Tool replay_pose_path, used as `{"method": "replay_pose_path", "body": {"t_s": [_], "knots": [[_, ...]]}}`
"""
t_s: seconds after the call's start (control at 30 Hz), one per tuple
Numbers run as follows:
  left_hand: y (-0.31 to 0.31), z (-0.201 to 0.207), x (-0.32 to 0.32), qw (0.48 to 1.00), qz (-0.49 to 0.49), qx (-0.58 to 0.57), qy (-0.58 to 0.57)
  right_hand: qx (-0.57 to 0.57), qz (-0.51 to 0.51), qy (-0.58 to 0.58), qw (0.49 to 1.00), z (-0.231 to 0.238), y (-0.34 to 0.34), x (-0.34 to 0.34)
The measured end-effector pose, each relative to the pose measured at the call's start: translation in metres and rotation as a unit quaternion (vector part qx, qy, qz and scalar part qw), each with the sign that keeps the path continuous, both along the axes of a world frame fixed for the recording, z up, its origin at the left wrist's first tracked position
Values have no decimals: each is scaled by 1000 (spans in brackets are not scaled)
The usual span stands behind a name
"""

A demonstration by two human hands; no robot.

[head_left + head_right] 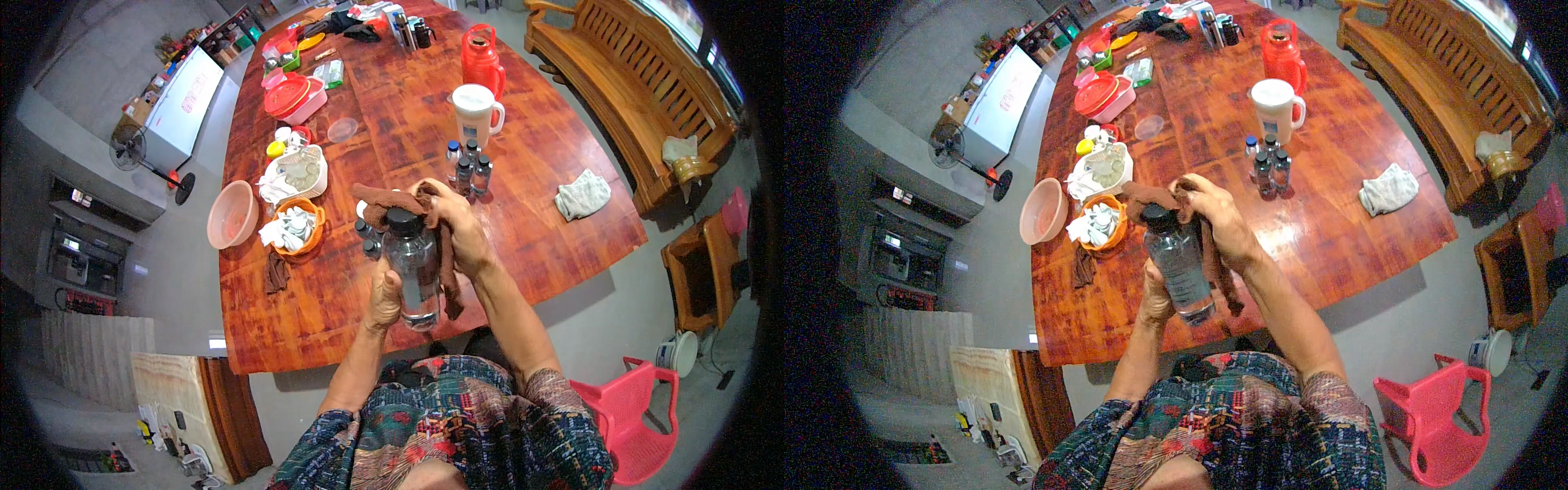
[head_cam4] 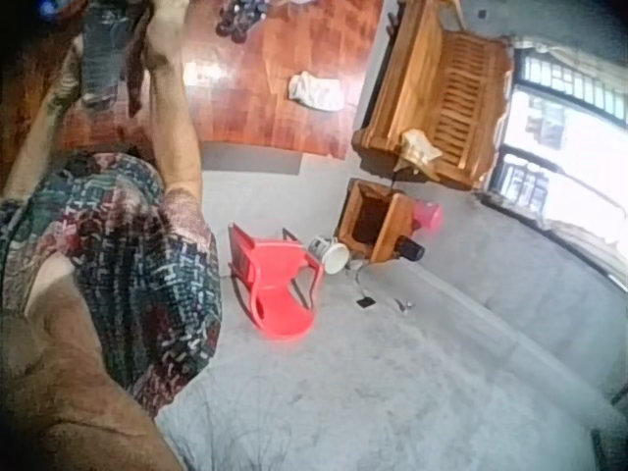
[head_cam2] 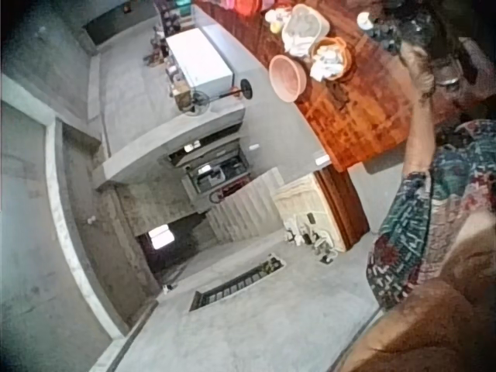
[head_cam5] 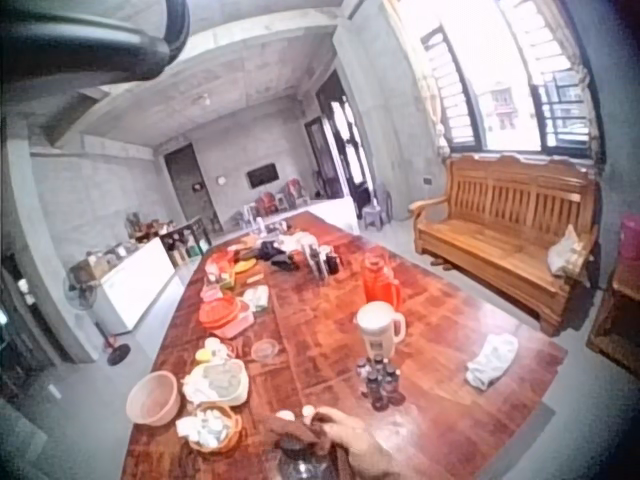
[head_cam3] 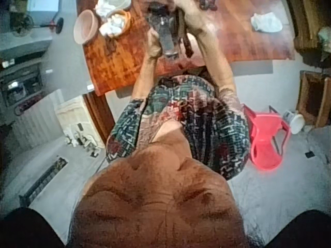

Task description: The person wipes several small plastic bottles with a brown cloth on a wooden table. They pick up each bottle individually, rub the surface with the cloth, and place it back on the table.

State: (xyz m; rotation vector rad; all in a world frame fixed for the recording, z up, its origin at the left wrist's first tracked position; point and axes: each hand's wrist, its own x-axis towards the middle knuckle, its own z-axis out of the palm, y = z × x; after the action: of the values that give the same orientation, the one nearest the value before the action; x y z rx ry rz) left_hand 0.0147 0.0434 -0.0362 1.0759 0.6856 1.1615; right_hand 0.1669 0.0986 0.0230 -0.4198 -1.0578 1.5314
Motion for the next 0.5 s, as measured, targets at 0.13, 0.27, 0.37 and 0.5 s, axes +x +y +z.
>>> {"method": "replay_pose_path", "body": {"t_s": [0.13,0.27,0.37,0.5], "knots": [[2,-65,-22,997,-76,-2,24,19,185,-89,978,9,8,-9],[-8,18,-1,985,69,94,127,-76,69,-62,993,19,-6,-3],[-1,42,10,977,135,142,78,54,53,5,997,10,-6,-7],[5,36,9,988,120,96,15,22,-56,-22,998,-16,-23,-21]]}}
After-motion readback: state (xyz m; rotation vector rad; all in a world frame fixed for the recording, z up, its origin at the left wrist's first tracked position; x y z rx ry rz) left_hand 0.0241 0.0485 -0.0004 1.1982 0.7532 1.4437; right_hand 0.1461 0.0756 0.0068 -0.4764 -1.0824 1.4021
